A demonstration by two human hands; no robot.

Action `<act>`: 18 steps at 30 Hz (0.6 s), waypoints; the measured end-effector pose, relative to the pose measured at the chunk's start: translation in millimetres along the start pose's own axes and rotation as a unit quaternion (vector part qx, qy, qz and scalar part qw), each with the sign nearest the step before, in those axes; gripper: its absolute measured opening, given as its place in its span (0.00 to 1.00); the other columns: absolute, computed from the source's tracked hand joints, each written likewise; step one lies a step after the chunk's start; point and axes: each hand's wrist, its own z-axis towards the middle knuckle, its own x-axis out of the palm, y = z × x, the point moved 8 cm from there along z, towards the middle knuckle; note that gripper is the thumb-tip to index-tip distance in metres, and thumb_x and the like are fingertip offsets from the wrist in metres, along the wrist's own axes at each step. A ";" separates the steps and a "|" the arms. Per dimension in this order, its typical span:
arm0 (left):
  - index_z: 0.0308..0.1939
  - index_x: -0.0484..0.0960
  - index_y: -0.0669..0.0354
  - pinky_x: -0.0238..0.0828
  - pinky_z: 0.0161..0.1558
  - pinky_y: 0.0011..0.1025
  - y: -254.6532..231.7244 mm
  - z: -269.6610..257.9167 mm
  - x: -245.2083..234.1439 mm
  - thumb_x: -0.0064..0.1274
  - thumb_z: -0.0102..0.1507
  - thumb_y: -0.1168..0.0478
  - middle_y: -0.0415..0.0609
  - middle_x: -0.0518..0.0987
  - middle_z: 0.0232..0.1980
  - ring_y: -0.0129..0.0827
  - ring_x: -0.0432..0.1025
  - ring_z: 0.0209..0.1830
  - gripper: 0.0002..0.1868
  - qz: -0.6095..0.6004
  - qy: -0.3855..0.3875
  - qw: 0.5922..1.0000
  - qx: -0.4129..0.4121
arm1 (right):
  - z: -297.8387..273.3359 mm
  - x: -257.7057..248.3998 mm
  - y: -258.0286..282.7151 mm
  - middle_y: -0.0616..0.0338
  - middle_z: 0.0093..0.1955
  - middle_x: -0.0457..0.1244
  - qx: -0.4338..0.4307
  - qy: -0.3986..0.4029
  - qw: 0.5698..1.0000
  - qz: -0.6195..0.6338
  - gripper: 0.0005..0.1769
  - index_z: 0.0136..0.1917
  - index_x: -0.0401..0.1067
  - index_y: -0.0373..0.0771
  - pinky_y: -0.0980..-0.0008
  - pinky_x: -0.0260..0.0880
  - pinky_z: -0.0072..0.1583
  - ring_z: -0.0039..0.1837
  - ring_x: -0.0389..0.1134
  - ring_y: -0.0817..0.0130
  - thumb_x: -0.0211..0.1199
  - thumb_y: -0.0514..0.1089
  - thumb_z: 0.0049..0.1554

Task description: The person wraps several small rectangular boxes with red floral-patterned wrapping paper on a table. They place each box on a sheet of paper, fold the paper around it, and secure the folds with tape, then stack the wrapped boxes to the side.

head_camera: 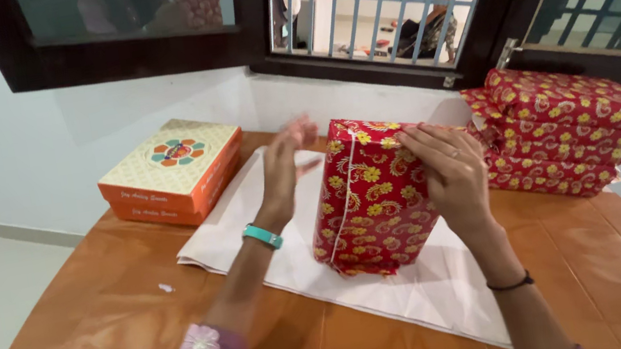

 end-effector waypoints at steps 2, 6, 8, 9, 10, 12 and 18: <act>0.64 0.76 0.58 0.74 0.57 0.46 55.7 -21.4 -10.4 0.37 0.67 0.42 0.51 0.77 0.66 0.38 0.73 0.62 0.31 0.141 0.068 0.978 -0.142 | -9.9 -11.4 3.7 0.63 0.65 0.69 0.000 -0.003 1.000 0.011 0.22 0.61 0.79 0.46 0.54 0.60 0.74 0.71 0.68 0.63 0.61 0.27 0.59; 0.62 0.74 0.67 0.75 0.56 0.43 122.5 -65.8 -14.0 0.34 0.72 0.34 0.63 0.81 0.61 0.45 0.76 0.58 0.38 0.216 0.178 0.919 -0.277 | -17.2 -31.2 8.6 0.60 0.63 0.70 0.001 -0.008 0.999 0.040 0.23 0.60 0.79 0.41 0.56 0.61 0.74 0.71 0.68 0.62 0.60 0.25 0.56; 0.63 0.74 0.67 0.76 0.54 0.45 135.2 -75.9 -9.2 0.38 0.71 0.35 0.67 0.81 0.59 0.50 0.77 0.53 0.36 0.250 0.203 0.893 -0.315 | -25.8 -44.9 4.4 0.57 0.63 0.70 0.018 -0.022 0.998 0.052 0.23 0.60 0.79 0.39 0.56 0.62 0.73 0.71 0.68 0.61 0.58 0.24 0.55; 0.63 0.76 0.64 0.77 0.52 0.46 136.8 -82.2 -4.0 0.38 0.70 0.36 0.68 0.82 0.57 0.52 0.77 0.49 0.35 0.240 0.239 0.879 -0.335 | -29.3 -51.6 0.2 0.55 0.63 0.70 0.026 -0.034 0.997 0.060 0.23 0.60 0.78 0.37 0.57 0.63 0.73 0.72 0.69 0.60 0.58 0.23 0.54; 0.64 0.77 0.61 0.77 0.50 0.48 137.5 -88.8 4.0 0.38 0.68 0.37 0.69 0.82 0.55 0.53 0.77 0.45 0.34 0.229 0.275 0.864 -0.355 | -34.1 -58.4 -4.3 0.54 0.63 0.70 0.035 -0.046 0.996 0.067 0.23 0.60 0.78 0.36 0.57 0.64 0.73 0.72 0.69 0.60 0.58 0.23 0.54; 0.65 0.74 0.61 0.80 0.50 0.47 142.7 -111.4 27.9 0.37 0.68 0.37 0.62 0.81 0.59 0.44 0.79 0.49 0.35 0.045 0.274 0.841 -0.465 | -45.2 -71.7 -14.7 0.51 0.64 0.69 0.056 -0.083 0.991 0.085 0.21 0.61 0.76 0.35 0.58 0.65 0.74 0.72 0.69 0.59 0.60 0.24 0.57; 0.65 0.69 0.67 0.81 0.49 0.46 160.2 -168.2 93.1 0.42 0.72 0.47 0.63 0.81 0.58 0.44 0.80 0.51 0.28 -0.257 0.278 0.741 -0.555 | -105.1 -94.8 -64.4 0.50 0.70 0.66 0.172 -0.149 0.970 0.084 0.17 0.68 0.72 0.32 0.63 0.65 0.75 0.74 0.67 0.60 0.57 0.30 0.66</act>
